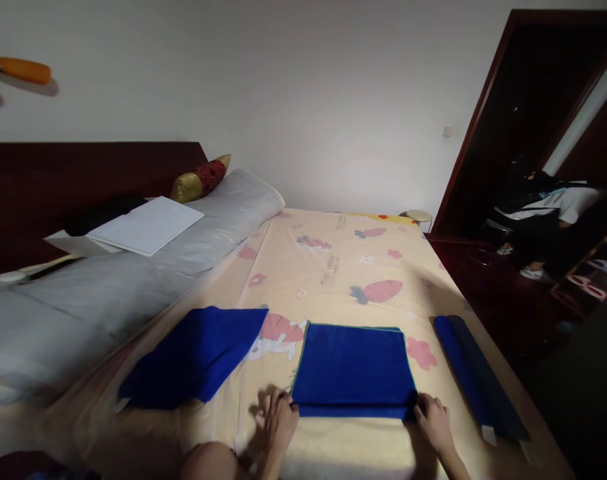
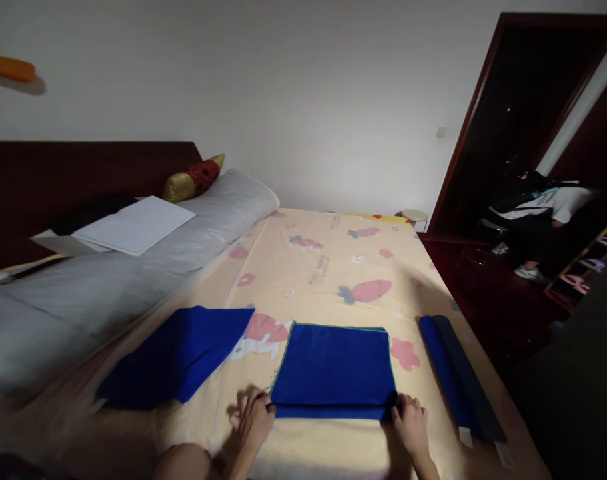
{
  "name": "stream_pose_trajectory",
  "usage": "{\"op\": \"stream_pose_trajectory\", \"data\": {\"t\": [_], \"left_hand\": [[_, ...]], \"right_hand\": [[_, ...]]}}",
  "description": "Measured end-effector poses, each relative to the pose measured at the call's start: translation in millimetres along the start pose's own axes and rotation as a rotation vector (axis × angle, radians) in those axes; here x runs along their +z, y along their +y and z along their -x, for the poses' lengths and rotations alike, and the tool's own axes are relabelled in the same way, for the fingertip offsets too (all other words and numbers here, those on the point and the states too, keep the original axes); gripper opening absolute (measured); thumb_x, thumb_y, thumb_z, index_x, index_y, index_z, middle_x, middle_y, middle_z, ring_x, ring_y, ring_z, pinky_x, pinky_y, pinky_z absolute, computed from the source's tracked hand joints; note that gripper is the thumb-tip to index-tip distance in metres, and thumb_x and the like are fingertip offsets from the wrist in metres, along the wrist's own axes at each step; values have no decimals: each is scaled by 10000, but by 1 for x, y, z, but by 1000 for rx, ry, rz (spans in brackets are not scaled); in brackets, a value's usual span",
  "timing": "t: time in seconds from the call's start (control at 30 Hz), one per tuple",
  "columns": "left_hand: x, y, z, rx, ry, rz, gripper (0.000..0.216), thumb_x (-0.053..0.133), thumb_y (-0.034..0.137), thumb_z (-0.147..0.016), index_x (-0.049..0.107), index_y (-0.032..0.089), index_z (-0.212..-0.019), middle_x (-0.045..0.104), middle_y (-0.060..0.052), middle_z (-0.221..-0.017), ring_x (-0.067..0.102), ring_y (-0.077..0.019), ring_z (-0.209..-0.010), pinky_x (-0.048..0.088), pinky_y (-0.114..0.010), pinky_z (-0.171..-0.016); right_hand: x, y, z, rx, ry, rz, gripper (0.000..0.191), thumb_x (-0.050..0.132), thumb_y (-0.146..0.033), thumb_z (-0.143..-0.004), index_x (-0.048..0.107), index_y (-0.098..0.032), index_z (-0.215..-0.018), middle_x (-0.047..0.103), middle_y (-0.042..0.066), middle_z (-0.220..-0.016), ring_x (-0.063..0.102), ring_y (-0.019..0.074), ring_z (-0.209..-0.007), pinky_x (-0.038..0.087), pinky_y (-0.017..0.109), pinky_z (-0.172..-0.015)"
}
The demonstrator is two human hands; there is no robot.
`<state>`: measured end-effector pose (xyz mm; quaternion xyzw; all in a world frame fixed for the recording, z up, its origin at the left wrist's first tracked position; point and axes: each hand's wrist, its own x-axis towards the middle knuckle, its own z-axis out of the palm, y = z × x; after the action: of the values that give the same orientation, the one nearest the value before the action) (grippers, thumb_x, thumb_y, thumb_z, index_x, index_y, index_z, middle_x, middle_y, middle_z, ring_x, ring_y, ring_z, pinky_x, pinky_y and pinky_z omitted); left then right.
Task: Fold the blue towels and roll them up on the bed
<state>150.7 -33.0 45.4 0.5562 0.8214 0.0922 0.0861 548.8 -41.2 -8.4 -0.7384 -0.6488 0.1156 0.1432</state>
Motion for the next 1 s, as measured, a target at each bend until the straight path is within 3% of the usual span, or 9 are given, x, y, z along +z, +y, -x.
{"op": "stream_pose_trajectory", "data": {"t": [0.1,0.2,0.4,0.47,0.57,0.73,0.83,0.93,1.0], "left_hand": [[5,6,-6,-101,49,-65,324,452,181,-791,677,200,-1024,610,-108,-1163,496,-298,-1147,390,-478,-893],[22,20,4,-74,172,-147,464,424,133,-807,567,168,-1247,524,-149,-1358,459,-313,-1236,380,-506,-956],[77,71,46,660,128,-45,620,307,71,-852,361,286,-1430,399,8,-1513,340,-144,-1391,330,-359,-1110],[85,68,47,729,100,-35,603,286,117,-887,267,308,-1459,387,18,-1514,362,-142,-1381,351,-372,-1103],[82,36,35,632,119,-46,556,280,217,-934,171,327,-1468,361,1,-1523,370,-162,-1379,348,-420,-1102],[67,-7,19,366,369,-64,552,312,275,-943,141,352,-1462,380,-34,-1508,384,-226,-1373,184,-575,-1147],[68,16,31,464,456,-39,605,330,193,-927,110,304,-1479,427,-39,-1483,412,-200,-1355,246,-496,-1153],[78,51,49,828,360,-3,623,353,153,-909,147,278,-1484,510,4,-1427,481,-119,-1292,391,-284,-1072],[83,62,55,940,280,-1,621,356,166,-909,156,299,-1481,492,33,-1440,475,-103,-1295,419,-256,-1043]], "right_hand": [[7,-14,1,44,152,81,360,393,-269,-811,610,-174,-1082,666,136,-1063,588,304,-997,402,457,-870],[25,-42,11,-71,337,102,442,455,-227,-777,559,-175,-1204,609,153,-1234,554,316,-1123,387,468,-937],[77,-117,27,-584,240,1,548,397,-211,-904,336,-291,-1443,501,19,-1420,493,197,-1277,403,368,-1015],[80,-117,26,-602,218,11,559,375,-222,-925,274,-280,-1471,456,23,-1451,454,197,-1312,392,382,-1045],[69,-80,21,-524,245,34,551,368,-239,-933,269,-269,-1474,427,35,-1469,415,216,-1340,379,413,-1065],[57,-16,24,-350,382,91,604,401,-318,-921,216,-251,-1493,397,72,-1485,402,269,-1348,351,489,-1073],[63,-36,30,-393,439,64,616,357,-280,-921,164,-227,-1504,392,94,-1485,399,268,-1350,366,487,-1057],[69,-82,34,-647,328,17,588,342,-223,-924,197,-257,-1493,458,43,-1446,446,206,-1318,419,385,-1022],[69,-102,34,-732,233,24,561,383,-256,-932,251,-271,-1477,478,18,-1430,466,190,-1301,428,354,-1017]]}}
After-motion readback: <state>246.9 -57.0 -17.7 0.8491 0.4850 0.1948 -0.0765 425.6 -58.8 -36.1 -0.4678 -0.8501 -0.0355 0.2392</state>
